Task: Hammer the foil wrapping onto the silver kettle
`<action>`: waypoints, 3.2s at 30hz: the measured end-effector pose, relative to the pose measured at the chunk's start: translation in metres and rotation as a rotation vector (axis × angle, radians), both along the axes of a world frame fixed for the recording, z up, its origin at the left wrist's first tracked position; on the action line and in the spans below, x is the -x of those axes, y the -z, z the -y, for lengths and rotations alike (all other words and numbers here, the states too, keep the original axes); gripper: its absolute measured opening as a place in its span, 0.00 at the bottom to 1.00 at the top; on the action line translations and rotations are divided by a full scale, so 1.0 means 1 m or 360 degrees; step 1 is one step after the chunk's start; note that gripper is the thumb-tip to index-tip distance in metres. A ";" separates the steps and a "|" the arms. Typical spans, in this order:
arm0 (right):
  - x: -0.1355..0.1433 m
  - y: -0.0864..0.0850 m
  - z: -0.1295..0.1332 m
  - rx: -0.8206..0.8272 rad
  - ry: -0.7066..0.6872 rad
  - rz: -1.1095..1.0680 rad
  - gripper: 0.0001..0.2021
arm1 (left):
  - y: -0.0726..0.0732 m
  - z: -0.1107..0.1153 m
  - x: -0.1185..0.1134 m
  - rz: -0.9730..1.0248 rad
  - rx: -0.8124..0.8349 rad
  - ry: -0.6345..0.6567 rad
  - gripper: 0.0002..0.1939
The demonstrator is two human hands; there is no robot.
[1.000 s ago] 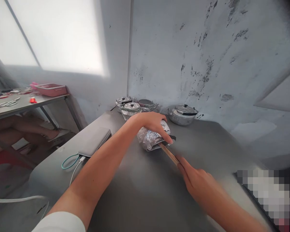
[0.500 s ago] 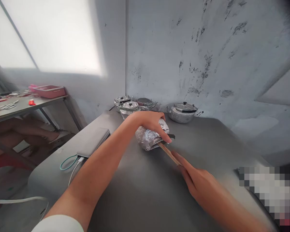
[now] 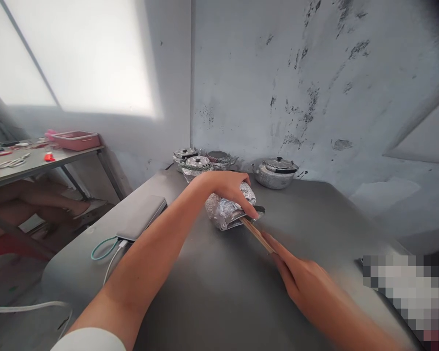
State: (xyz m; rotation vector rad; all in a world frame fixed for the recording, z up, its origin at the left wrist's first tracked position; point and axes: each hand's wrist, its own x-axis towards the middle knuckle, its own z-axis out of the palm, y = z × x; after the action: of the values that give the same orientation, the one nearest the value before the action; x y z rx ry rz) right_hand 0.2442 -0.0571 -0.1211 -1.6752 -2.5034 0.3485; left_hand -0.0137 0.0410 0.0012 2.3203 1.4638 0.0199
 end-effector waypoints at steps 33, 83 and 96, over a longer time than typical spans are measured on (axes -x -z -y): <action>0.006 0.001 0.006 -0.0161 0.0012 -0.0006 0.27 | -0.001 0.001 0.001 -0.0016 0.0058 0.0007 0.50; 0.001 0.008 0.006 -0.0489 -0.0064 -0.0047 0.26 | -0.002 0.004 -0.001 0.0029 0.0054 -0.0014 0.49; -0.029 -0.010 -0.018 -0.0591 -0.0209 0.0179 0.17 | -0.003 -0.008 0.043 0.0269 0.0016 -0.0212 0.39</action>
State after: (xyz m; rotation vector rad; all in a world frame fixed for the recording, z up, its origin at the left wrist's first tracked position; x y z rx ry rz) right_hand 0.2727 -0.0387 -0.1109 -1.4255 -2.5611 -0.1977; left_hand -0.0567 0.0489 0.0046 2.1513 1.5250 0.2385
